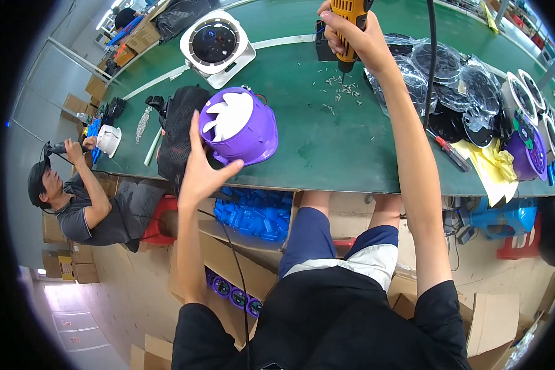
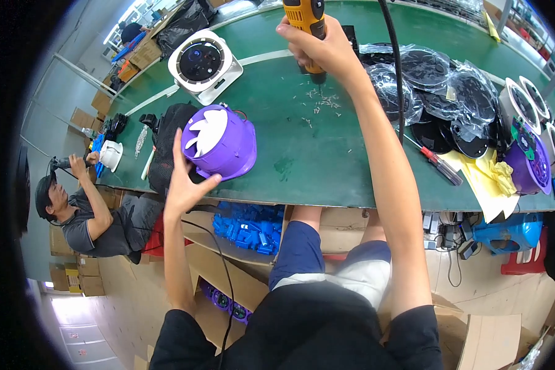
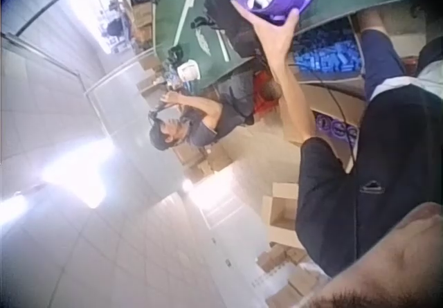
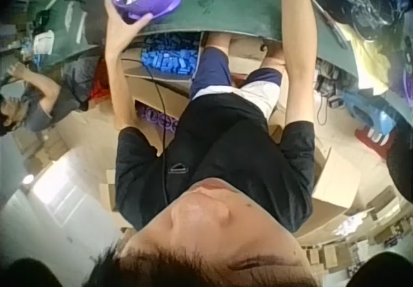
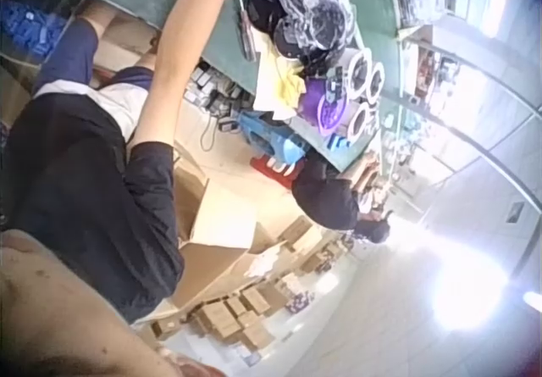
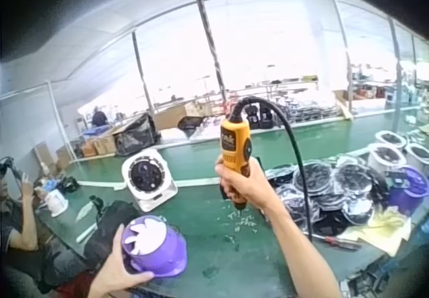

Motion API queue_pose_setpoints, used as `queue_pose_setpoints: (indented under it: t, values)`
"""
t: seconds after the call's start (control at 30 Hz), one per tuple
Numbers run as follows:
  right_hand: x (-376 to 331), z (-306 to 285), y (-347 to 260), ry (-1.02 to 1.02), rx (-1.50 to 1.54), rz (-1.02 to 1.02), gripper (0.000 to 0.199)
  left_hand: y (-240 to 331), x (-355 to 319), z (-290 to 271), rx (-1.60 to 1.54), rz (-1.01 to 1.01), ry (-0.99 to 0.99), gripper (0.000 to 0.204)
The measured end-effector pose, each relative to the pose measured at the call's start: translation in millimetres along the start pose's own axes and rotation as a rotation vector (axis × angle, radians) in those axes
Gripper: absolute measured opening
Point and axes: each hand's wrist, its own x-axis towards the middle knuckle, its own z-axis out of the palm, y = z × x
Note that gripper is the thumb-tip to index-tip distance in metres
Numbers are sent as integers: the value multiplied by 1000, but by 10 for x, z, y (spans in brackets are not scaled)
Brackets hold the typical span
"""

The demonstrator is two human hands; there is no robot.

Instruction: The person assembles portable fans by retrieving housings from a box, installing circuit boards and batteries, and securing the fan assemblies together using an electric screwdriver.

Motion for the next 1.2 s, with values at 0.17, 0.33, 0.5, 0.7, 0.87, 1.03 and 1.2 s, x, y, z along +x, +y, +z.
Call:
queue_pose_setpoints:
  t: [0.17, 0.33, 0.5, 0.7, 0.87, 1.03, 1.2]
  values:
    - [16, 74, 75, -12, -6, 30, 31, -219, -116, 255, 71, 60, 201, 125]
    - [-16, 53, 107, 7, 66, 20, 30, -67, 138, 531, 350, 41, 328, 122]
    - [-29, 289, 97, 15, 138, 53, 27, -182, 620, 576, 534, -12, 313, 125]
    - [-108, -121, -40, 134, 42, 130, 25, 1, 1685, 1140, 465, 77, 255, 126]
    - [-91, 24, 54, 90, 97, 161, 20, -404, 2329, 1265, 526, 50, 396, 119]
    - [-131, -31, 36, 80, 125, 194, 20, -681, 2879, 1360, 463, 139, 561, 80]
    - [-153, 19, 26, 185, 132, 238, 24, -856, 3026, 1403, 397, 457, 594, 42]
